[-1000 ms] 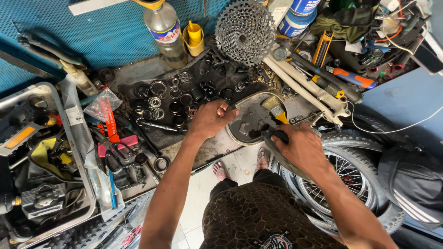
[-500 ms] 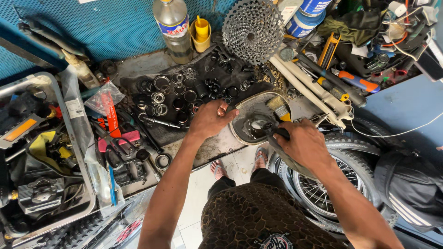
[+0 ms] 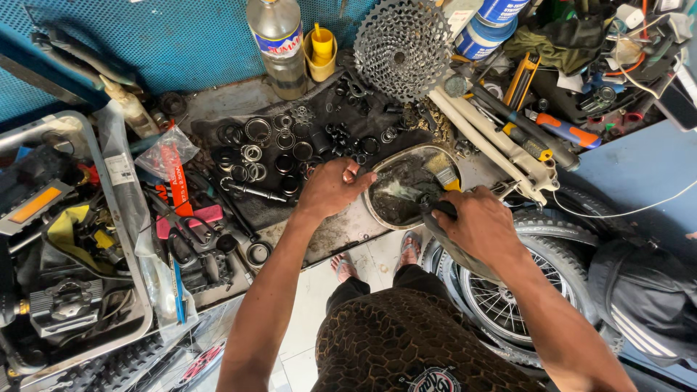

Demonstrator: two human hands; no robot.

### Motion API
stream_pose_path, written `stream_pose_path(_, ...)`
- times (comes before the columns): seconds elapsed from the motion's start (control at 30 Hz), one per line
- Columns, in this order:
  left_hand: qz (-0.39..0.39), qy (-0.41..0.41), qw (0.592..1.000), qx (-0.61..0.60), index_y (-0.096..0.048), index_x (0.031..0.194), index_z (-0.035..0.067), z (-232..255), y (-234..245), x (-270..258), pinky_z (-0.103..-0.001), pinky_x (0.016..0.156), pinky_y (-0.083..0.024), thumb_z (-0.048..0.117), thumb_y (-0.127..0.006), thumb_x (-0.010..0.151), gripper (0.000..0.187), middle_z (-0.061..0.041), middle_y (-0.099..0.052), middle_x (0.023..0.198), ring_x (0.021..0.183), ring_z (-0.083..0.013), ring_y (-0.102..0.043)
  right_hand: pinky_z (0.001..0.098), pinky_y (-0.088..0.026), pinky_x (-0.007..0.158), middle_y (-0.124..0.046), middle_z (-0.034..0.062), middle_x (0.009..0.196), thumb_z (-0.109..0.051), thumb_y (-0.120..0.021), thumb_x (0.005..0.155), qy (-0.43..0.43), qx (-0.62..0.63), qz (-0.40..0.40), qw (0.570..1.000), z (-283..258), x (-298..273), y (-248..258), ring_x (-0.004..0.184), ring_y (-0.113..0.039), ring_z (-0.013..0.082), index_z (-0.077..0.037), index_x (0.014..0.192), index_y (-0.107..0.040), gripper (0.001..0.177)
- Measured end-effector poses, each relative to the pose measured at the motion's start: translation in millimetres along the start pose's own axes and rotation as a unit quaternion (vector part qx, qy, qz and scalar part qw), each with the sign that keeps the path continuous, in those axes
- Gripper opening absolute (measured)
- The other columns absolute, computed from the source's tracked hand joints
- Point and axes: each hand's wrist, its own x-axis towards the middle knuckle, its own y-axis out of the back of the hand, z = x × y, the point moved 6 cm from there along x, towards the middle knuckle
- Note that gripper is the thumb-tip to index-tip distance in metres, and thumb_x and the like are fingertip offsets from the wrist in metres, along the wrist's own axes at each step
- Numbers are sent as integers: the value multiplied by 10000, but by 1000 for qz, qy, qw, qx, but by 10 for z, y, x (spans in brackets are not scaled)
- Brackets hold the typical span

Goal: The person cleans small bicycle parts by scrubbing them with a brush in a metal tray filled with liquid. The person repeatedly picks up parts, scrubs them, and places them back on the workbench.

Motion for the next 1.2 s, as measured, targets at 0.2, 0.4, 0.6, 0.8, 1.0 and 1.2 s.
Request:
stream_pose_path(0.2, 10, -57, 998, -3, -725, 1145, 42, 97, -51, -17, -398, 752, -567, 512, -751, 820, 573, -111, -761, 918, 832, -257, -747, 451, -540, 842, -756, 158, 907, -340, -748, 868, -10, 25, 23, 999, 45, -40, 26, 963, -676, 311, -131, 1143, -765, 346)
stream_pose_path(0.4, -38, -167, 983, -60, -677, 1212, 25, 538, -193, -195, -390, 654, -556, 443, -742, 843, 561, -110, -729, 857, 731, -260, -729, 432, -535, 758, -708, 168, 863, -321, -792, 826, -26, 94, 64, 993, 8, -215, 279, 806, -666, 324, -142, 1151, -776, 371)
stream_pose_path(0.6, -26, -281, 959, -7, -681, 1178, -15, 1201, 118, -515, -430, 707, -542, 412, -774, 900, 518, -151, -705, 868, 794, -330, -709, 411, -536, 709, -711, 149, 849, -240, -832, 802, 90, 148, 151, 973, -306, -298, 688, 787, -655, 303, -81, 1121, -762, 363)
stream_pose_path(0.8, 46, -296, 947, 119, -684, 1220, 38, 1370, 606, -825, -484, 803, -545, 305, -729, 907, 414, -169, -696, 1102, 989, -393, -675, 406, -536, 718, -724, 132, 878, -210, -841, 793, 195, 168, 180, 949, -673, -157, 925, 833, -655, 292, -78, 1112, -760, 354)
stream_pose_path(1.0, 182, -486, 826, 219, -645, 1366, 46, 1484, 1226, -1270, -501, 993, -479, 100, -724, 728, 645, -208, -580, 1363, 1248, -447, -575, 408, -523, 763, -735, 114, 942, -236, -851, 812, 316, 193, 194, 908, -1111, 174, 937, 880, -648, 297, -101, 1132, -755, 360)
stream_pose_path(1.2, 108, 102, 969, 198, -582, 1430, 183, 878, 1777, -1080, -466, 1137, -461, 450, -697, 994, 524, -208, -694, 1332, 1343, -360, -591, 394, -515, 811, -743, 81, 964, -259, -845, 853, 438, 182, 240, 847, -1786, 672, 953, 910, -629, 292, -100, 1135, -743, 339)
